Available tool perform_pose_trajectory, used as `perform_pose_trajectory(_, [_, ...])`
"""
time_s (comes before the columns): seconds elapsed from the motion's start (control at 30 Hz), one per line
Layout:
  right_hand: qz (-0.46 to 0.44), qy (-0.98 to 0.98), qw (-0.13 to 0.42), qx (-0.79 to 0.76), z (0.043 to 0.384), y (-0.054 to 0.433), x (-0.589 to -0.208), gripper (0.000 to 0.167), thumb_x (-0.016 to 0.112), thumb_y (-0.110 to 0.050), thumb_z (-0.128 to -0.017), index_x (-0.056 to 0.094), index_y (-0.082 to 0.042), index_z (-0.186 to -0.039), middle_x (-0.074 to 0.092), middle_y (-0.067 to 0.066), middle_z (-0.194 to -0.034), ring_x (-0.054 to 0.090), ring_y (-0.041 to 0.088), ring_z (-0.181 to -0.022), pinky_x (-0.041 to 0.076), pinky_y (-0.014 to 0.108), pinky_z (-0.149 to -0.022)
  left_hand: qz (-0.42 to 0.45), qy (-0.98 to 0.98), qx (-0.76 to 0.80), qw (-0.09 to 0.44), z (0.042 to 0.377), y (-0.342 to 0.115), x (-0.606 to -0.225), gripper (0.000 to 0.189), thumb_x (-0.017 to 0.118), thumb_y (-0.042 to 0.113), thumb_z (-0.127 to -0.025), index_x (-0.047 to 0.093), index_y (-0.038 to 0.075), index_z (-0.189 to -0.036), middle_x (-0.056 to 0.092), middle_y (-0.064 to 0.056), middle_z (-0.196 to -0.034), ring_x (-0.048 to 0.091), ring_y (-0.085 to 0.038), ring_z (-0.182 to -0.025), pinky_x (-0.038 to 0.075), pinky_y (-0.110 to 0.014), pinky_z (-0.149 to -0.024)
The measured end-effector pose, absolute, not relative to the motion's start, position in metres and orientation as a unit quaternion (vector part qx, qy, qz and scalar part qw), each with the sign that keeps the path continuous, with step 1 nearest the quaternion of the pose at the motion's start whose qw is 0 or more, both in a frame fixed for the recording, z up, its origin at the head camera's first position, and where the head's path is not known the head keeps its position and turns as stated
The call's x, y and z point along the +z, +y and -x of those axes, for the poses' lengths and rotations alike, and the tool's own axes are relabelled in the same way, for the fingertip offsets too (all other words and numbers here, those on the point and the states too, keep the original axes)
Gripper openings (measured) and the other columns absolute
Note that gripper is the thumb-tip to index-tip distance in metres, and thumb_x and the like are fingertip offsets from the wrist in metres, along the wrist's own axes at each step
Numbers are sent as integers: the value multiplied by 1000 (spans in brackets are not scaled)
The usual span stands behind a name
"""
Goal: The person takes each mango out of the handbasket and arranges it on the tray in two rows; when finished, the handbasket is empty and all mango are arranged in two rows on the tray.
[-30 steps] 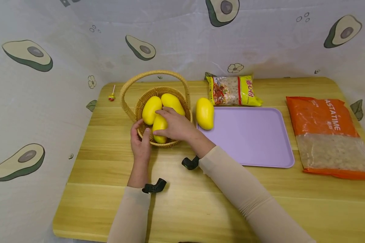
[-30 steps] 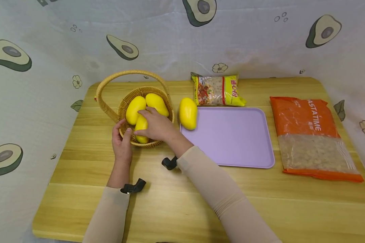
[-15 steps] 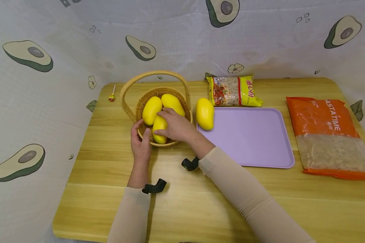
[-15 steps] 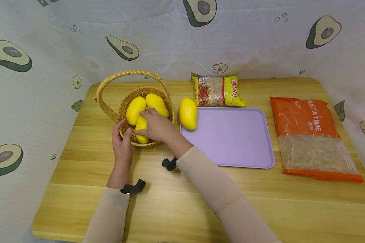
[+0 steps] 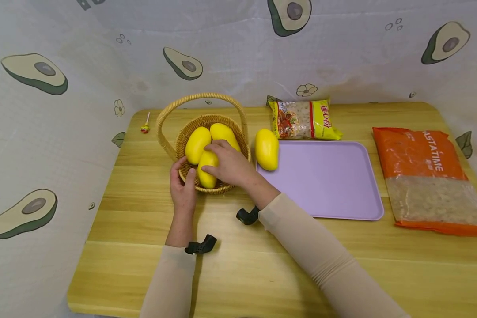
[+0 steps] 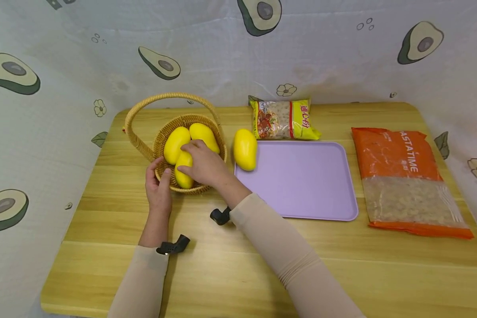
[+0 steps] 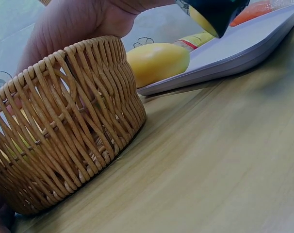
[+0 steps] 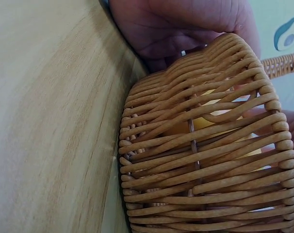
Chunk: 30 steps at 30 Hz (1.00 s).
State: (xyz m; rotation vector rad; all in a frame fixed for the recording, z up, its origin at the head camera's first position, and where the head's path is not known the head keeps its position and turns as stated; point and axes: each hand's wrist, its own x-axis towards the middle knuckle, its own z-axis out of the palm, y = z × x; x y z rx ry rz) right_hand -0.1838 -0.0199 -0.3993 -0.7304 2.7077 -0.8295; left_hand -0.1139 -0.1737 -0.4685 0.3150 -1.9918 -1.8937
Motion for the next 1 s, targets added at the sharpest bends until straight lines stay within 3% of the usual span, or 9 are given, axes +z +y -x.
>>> perform_pose_trajectory(0.23, [231, 900, 80, -361, 179, -14, -396, 59, 73, -39, -94, 53, -21, -147, 39, 7, -161, 47, 29, -143, 41, 48, -116, -120, -705, -675, 181, 114, -174, -468, 42, 55, 10, -99, 54, 8, -141, 45, -6, -156, 32, -18, -150, 22, -43, -125])
perform_pose_trajectory(0.53, [208, 861, 38, -462, 162, 4, -376, 68, 79, -33, -90, 49, -23, -150, 34, 4, -162, 49, 30, -140, 54, 43, -99, -124, -716, -663, 180, 113, -174, -467, 39, 56, 14, -101, 56, 11, -139, 45, -5, -155, 31, -17, -151, 21, -42, -126])
perform_pose_trajectory(0.63, [231, 854, 36, -465, 155, 16, -370, 71, 80, -30, -89, 47, -21, -151, 36, 2, -162, 46, 27, -143, 52, 44, -102, -119, -713, -666, 185, 114, -174, -468, 39, 56, 13, -100, 55, 9, -139, 46, -6, -154, 32, -18, -151, 21, -42, -126])
perform_pose_trajectory(0.77, [264, 846, 59, -458, 147, 37, -364, 72, 82, -28, -87, 48, -20, -151, 40, 2, -162, 42, 25, -146, 48, 48, -109, -106, -705, -673, 198, 115, -174, -470, 39, 56, 9, -100, 55, 5, -138, 47, -10, -151, 33, -19, -149, 21, -40, -126])
perform_pose_trajectory(1.0, [275, 843, 157, -435, 136, 82, -360, 70, 83, -23, -86, 51, -21, -149, 47, 3, -155, 54, 23, -132, 58, 44, -95, -102, -697, -681, 200, 115, -173, -470, 39, 55, 8, -100, 53, 2, -138, 46, -10, -151, 33, -18, -150, 20, -40, -126])
